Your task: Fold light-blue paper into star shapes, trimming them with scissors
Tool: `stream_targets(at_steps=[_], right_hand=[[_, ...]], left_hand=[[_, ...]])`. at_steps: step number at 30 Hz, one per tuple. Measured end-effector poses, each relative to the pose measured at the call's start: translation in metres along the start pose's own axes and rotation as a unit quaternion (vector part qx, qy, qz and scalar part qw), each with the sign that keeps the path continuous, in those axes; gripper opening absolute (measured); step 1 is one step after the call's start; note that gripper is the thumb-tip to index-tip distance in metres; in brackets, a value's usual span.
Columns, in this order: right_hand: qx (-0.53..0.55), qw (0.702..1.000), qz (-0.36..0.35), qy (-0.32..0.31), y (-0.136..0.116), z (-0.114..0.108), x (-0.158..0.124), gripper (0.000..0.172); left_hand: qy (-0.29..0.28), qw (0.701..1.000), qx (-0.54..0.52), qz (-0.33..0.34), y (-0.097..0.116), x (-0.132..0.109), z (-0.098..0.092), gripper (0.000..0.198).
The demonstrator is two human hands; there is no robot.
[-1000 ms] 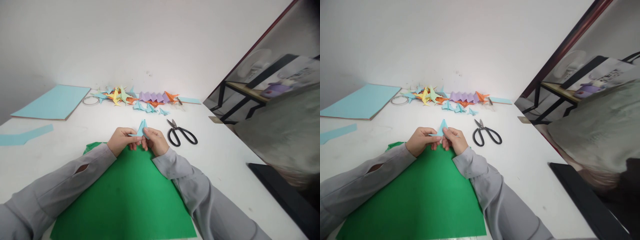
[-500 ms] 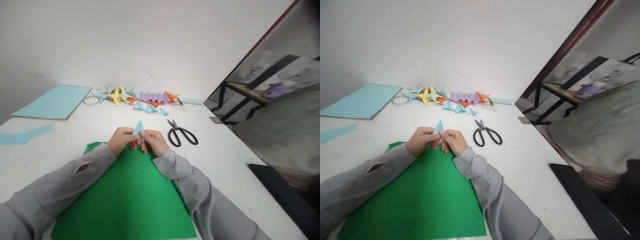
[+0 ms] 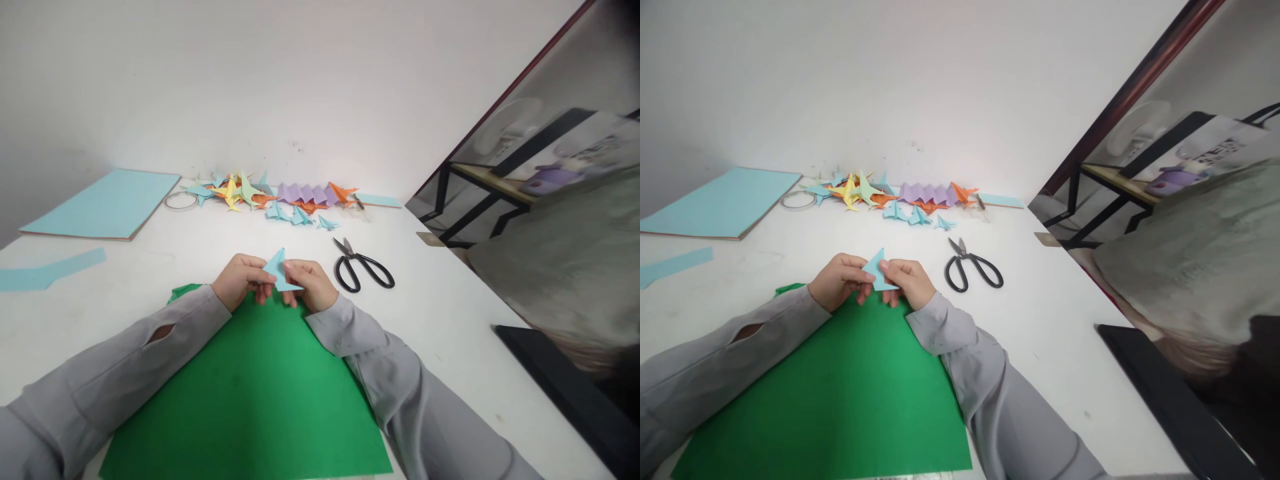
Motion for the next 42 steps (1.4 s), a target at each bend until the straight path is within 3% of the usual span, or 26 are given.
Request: stream_targets(at_steps=[7,13,21,29,37,42], right_hand=[[0.030,0.999,0.013,-0.010,0.0031,-0.0005,0.0009,0.040],[0.043,0.999,0.008,0.011,0.0022,0.0003,0.0007,0.052],[0.090,0.995,0.040,0.016,0.0020,-0.0027,0.0035,0.066],[-0.036,0.998,0.003,0.045,-0.0015,0.0027,0.0004,0.040],[-0.036,0.999,-0.023,0.011,-0.0041,0.0016,-0.0016,0.038],[-0.006,1.000,-0.003,0.024,0.0012,0.0013,0.0015,0.041]], left_hand=[[-0.068,0.995,0.052,-0.054,-0.0012,-0.0010,0.0023,0.009],[-0.075,0.995,0.046,-0.056,-0.0016,-0.0008,0.0014,0.009],[0.030,0.998,-0.019,0.042,-0.0007,0.0014,-0.0014,0.018],[0.015,0.998,-0.011,0.066,0.0004,0.0010,-0.0004,0.022],[-0.005,0.999,-0.004,0.032,0.0025,-0.0007,-0.0020,0.021],[0.007,0.999,-0.029,0.021,0.0004,-0.0002,-0.0019,0.024]])
Point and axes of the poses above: each hand's wrist, its own x-axis towards the middle knuckle, its own z-axis out of the palm, y = z × x, the point moved 3 cm from there along x, towards the middle knuckle, and after that the axes turned 11 degrees about -x, right-handed, at the moved point
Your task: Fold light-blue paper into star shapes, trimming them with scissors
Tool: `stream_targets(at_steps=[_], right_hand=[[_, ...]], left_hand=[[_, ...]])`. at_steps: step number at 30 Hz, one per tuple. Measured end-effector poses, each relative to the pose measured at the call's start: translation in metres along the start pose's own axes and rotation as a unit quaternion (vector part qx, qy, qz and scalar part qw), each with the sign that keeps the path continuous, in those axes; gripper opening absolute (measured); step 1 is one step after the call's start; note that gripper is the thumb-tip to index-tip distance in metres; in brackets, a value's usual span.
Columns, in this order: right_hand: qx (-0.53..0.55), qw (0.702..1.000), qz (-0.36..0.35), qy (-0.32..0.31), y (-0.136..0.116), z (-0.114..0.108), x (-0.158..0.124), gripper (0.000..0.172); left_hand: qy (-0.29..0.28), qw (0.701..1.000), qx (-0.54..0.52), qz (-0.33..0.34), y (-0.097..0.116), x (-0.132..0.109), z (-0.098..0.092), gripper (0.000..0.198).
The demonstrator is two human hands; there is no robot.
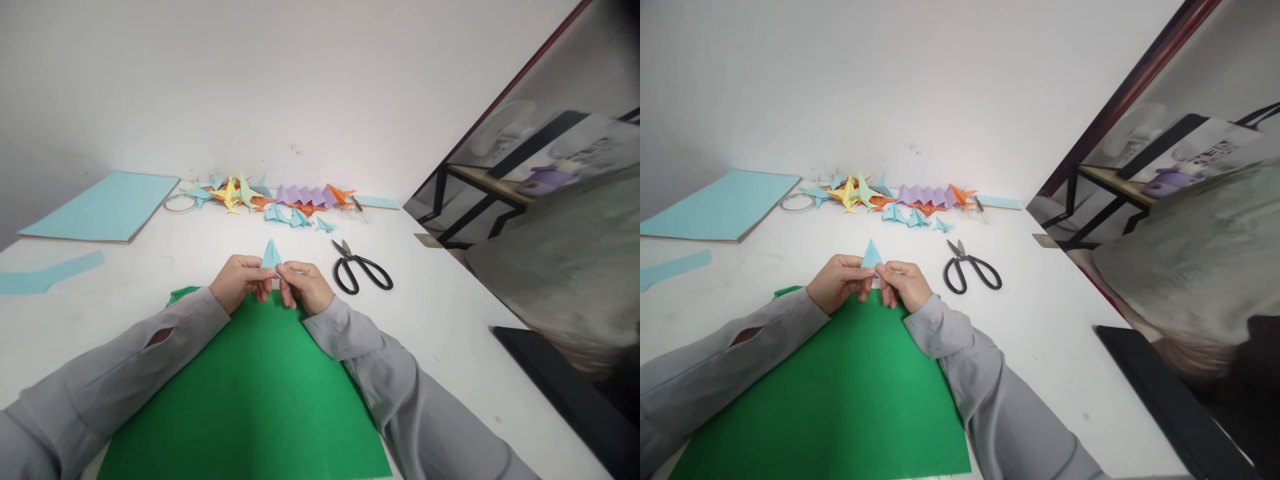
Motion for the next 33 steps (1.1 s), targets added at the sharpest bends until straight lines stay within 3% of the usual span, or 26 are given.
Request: stream_targets(at_steps=[13,18,21,24,27,33], right_hand=[[0.031,0.996,-0.001,0.083,0.001,-0.003,0.002,0.037],[-0.023,0.982,-0.045,0.181,-0.001,-0.007,0.001,0.029],[-0.051,0.975,-0.055,0.211,-0.002,-0.007,0.000,0.025],[-0.073,0.974,-0.053,0.209,0.000,-0.005,0.001,0.024],[-0.079,0.977,-0.047,0.194,0.002,-0.002,0.003,0.024],[-0.033,0.991,-0.035,0.125,0.005,0.003,0.005,0.021]], left_hand=[[0.018,1.000,0.006,0.012,0.000,0.001,0.003,0.032],[0.057,0.997,-0.026,0.044,0.000,0.003,-0.001,0.021],[0.090,0.993,-0.055,0.057,-0.002,0.005,-0.004,0.024],[0.115,0.988,-0.057,0.091,-0.002,0.004,-0.005,0.034],[0.101,0.987,-0.010,0.127,0.001,0.000,-0.005,0.037],[0.096,0.954,0.202,0.198,0.015,-0.011,0.003,0.011]])
Point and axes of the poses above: each hand's wrist, its own x-axis towards the middle knuckle, its own z-axis out of the palm, y = z × x, the point moved 3 cm from there along x, towards the middle knuckle, and after that the axes turned 11 degrees about -x, right-handed, at the moved point
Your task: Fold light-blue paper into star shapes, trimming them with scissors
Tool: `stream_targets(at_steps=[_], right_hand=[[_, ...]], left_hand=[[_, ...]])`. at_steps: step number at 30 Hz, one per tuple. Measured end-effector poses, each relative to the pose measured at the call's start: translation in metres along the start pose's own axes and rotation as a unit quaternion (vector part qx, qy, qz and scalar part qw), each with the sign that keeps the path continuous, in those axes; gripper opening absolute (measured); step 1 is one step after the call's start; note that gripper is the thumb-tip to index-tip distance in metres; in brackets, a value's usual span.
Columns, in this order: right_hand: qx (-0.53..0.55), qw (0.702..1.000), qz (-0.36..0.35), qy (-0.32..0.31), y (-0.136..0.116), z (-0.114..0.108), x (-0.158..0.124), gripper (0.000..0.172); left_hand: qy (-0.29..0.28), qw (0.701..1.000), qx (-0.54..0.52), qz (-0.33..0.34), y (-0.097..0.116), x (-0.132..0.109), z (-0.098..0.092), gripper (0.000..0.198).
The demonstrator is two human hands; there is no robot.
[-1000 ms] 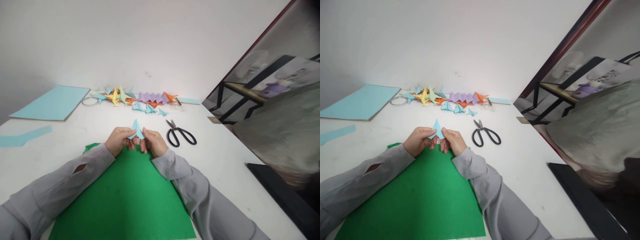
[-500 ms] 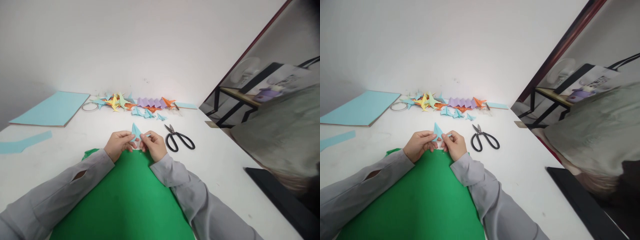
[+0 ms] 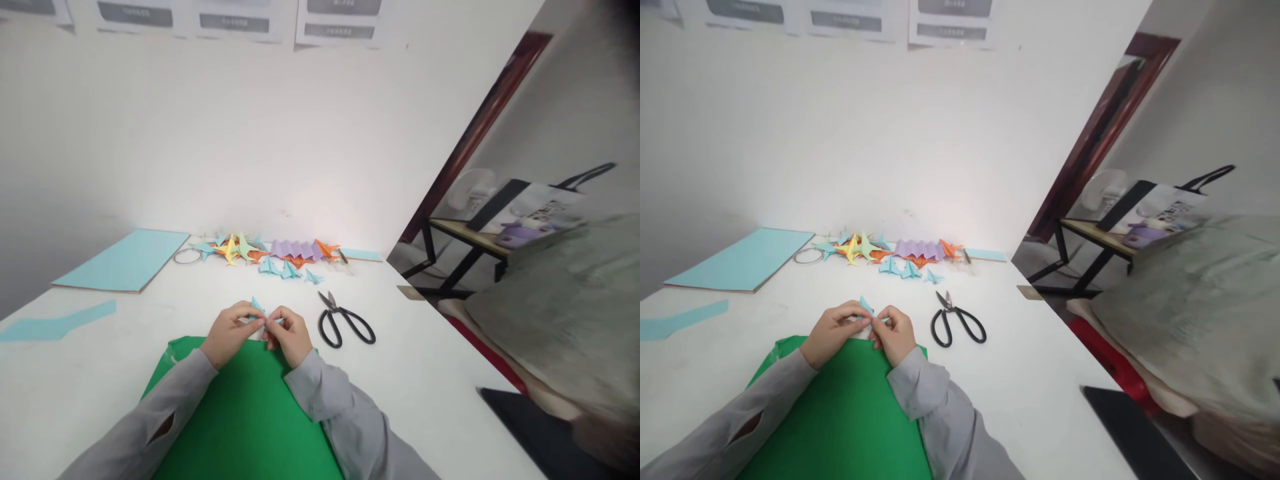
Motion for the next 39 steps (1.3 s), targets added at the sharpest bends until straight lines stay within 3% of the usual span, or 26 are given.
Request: stream_targets(at_steps=[2,6,11,19,24,27,31,35,37,39], right_hand=[[-0.002,1.000,0.004,-0.021,0.000,0.001,-0.002,0.019],[-0.048,0.999,-0.011,-0.003,-0.001,0.001,-0.009,0.019],[-0.160,0.982,-0.093,0.049,-0.006,-0.001,-0.019,0.015],[-0.266,0.941,-0.190,0.082,-0.014,-0.006,-0.025,0.005],[-0.319,0.902,-0.288,0.045,-0.022,-0.004,-0.032,0.019],[-0.310,0.899,-0.305,0.040,-0.025,-0.003,-0.035,0.023],[-0.266,0.924,-0.276,0.008,-0.027,-0.002,-0.039,0.021],[-0.109,0.988,-0.109,0.009,-0.015,-0.005,-0.034,0.009],[-0.006,0.999,-0.045,0.005,-0.008,-0.005,-0.029,0.014],[0.041,0.999,-0.029,0.008,-0.005,-0.006,-0.026,0.024]], left_hand=[[0.011,1.000,-0.002,0.000,0.003,-0.001,0.000,0.010],[0.036,0.996,-0.061,-0.061,0.000,-0.002,-0.002,0.016],[0.027,0.981,-0.151,-0.120,-0.011,-0.006,-0.005,0.024],[0.029,0.972,-0.193,-0.134,-0.018,-0.007,-0.001,0.021],[0.034,0.969,-0.226,-0.098,-0.017,-0.005,0.001,0.024],[0.039,0.968,-0.231,-0.090,-0.020,-0.003,0.001,0.023],[0.047,0.961,-0.250,-0.110,-0.021,-0.003,0.000,0.023],[0.023,0.941,-0.309,-0.138,-0.021,-0.004,0.002,0.035],[-0.001,0.927,-0.343,-0.148,-0.021,-0.005,0.004,0.042],[-0.011,0.926,-0.347,-0.146,-0.022,-0.006,0.004,0.044]])
Point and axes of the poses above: each hand's wrist, its own x-axis towards the middle knuckle, its own z-axis out of the palm, y = z × x, the point moved 3 cm from there along x, towards the middle knuckle, and after that the axes turned 11 degrees about -x, right-handed, at the moved point
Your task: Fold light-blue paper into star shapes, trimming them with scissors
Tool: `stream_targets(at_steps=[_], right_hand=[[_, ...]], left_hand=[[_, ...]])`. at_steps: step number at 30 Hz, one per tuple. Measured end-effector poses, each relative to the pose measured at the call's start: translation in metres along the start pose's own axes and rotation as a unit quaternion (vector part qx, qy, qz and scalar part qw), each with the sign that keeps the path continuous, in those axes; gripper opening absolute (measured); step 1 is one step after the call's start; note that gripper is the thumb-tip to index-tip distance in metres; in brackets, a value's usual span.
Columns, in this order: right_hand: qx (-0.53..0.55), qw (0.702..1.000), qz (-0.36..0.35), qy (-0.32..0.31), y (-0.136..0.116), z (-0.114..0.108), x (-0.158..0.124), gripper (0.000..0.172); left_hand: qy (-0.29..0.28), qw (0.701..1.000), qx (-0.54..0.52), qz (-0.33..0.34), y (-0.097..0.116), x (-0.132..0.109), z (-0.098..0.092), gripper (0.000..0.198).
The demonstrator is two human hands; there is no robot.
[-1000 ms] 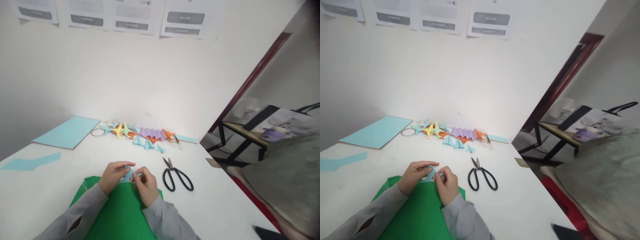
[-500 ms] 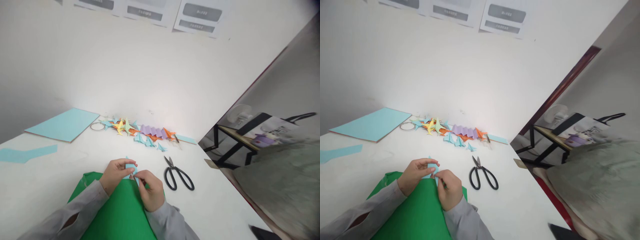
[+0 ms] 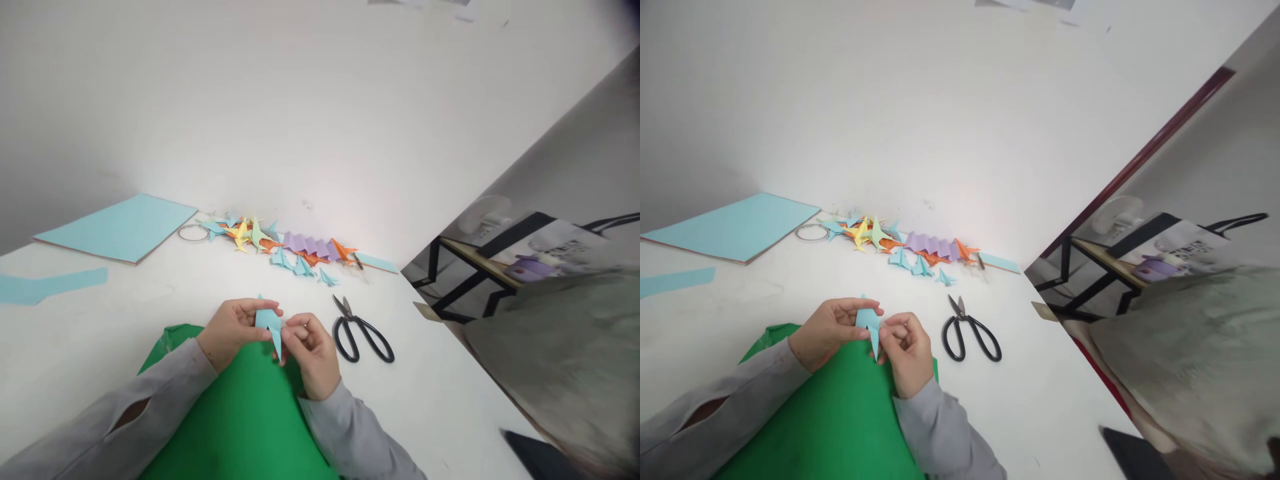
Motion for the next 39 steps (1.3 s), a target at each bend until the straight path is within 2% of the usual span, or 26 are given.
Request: stream_targets(at_steps=[5,12,26,39], right_hand=[[0.005,0.999,0.007,-0.031,-0.0020,0.0017,0.0008,0.022],[0.000,0.999,-0.016,-0.051,-0.0035,0.0034,-0.0003,0.022],[0.013,0.998,-0.018,-0.059,-0.0038,0.0055,0.0005,0.019],[0.009,0.999,0.006,-0.045,-0.0033,0.0052,0.0017,0.022]], left_hand=[[0.000,1.000,-0.009,-0.016,0.0017,-0.0018,0.0017,0.043],[0.017,0.996,-0.015,-0.092,0.0074,-0.0082,0.0078,0.037],[0.028,0.996,0.001,-0.090,0.0059,-0.0064,0.0044,0.031],[0.034,0.994,0.031,-0.100,0.0039,-0.0078,0.0007,0.039]])
Point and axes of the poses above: each hand's wrist, its own x-axis towards the middle knuckle, its own z-axis out of the palm, y = z × x, the point moved 3 cm from there along x, towards the middle knuckle, and after that the axes turned 11 degrees about -x, right-handed, at the moved point
